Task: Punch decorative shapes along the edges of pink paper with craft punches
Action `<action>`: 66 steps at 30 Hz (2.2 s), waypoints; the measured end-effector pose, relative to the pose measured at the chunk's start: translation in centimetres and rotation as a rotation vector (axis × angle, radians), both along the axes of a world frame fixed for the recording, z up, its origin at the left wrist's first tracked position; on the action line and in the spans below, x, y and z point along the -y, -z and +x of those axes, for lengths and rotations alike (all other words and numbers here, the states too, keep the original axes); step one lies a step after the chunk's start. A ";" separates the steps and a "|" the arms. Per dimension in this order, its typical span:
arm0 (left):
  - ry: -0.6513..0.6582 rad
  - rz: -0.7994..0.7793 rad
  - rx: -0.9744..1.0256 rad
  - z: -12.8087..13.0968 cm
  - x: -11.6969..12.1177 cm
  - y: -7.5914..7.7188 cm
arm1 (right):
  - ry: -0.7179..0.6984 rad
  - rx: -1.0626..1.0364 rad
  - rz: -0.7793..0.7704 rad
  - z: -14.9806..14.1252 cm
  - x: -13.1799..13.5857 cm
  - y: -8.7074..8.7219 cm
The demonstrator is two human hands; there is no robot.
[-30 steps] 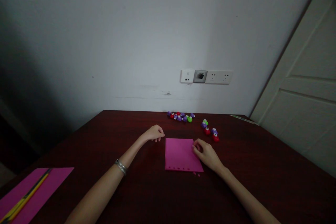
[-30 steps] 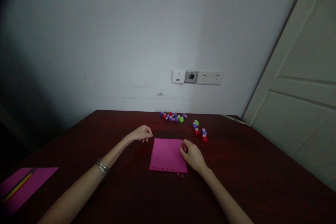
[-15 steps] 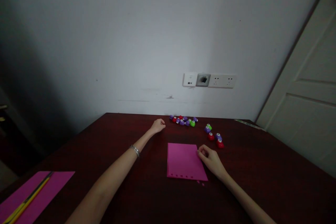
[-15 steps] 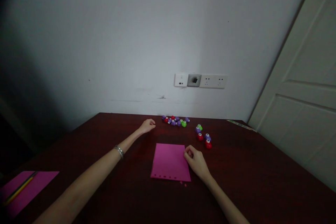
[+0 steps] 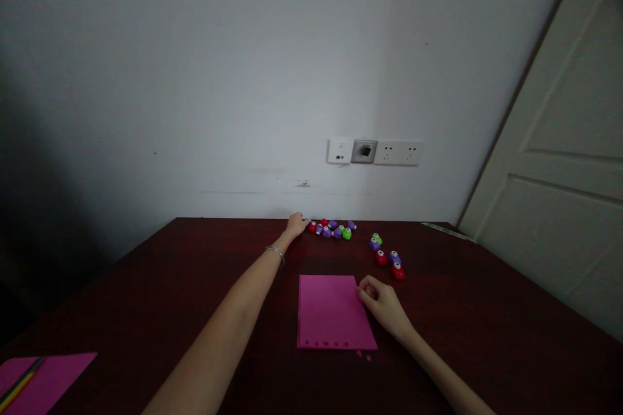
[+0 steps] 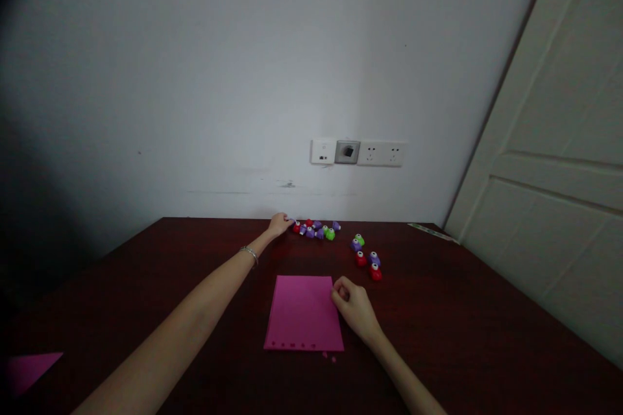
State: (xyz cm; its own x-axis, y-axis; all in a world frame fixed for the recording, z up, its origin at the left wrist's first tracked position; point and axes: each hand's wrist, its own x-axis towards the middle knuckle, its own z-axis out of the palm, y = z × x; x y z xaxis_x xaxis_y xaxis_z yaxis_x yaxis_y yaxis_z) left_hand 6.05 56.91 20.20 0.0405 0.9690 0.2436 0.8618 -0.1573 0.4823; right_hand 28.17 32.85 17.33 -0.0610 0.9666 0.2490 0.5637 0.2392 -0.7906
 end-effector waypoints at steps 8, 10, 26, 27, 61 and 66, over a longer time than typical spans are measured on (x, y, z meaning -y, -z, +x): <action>0.017 -0.010 -0.085 0.9 -1.4 0.4 | 0.021 -0.034 0.010 0.1 -0.3 0.1; 0.015 -0.021 -0.094 0.9 -1.6 0.5 | 0.025 -0.034 0.016 0.1 -0.4 0.2; -0.097 -0.026 -0.029 1.5 -0.5 0.8 | 0.018 -0.062 0.002 0.1 -0.4 0.3; -0.102 -0.027 -0.020 1.5 -0.5 0.8 | 0.016 -0.062 0.005 0.1 -0.4 0.3; 0.475 0.404 0.704 0.5 20.1 -6.0 | 0.001 0.069 0.036 -0.2 0.2 0.0; 0.433 0.375 0.687 0.1 20.3 -5.0 | 0.020 0.033 0.062 -0.2 0.8 -0.5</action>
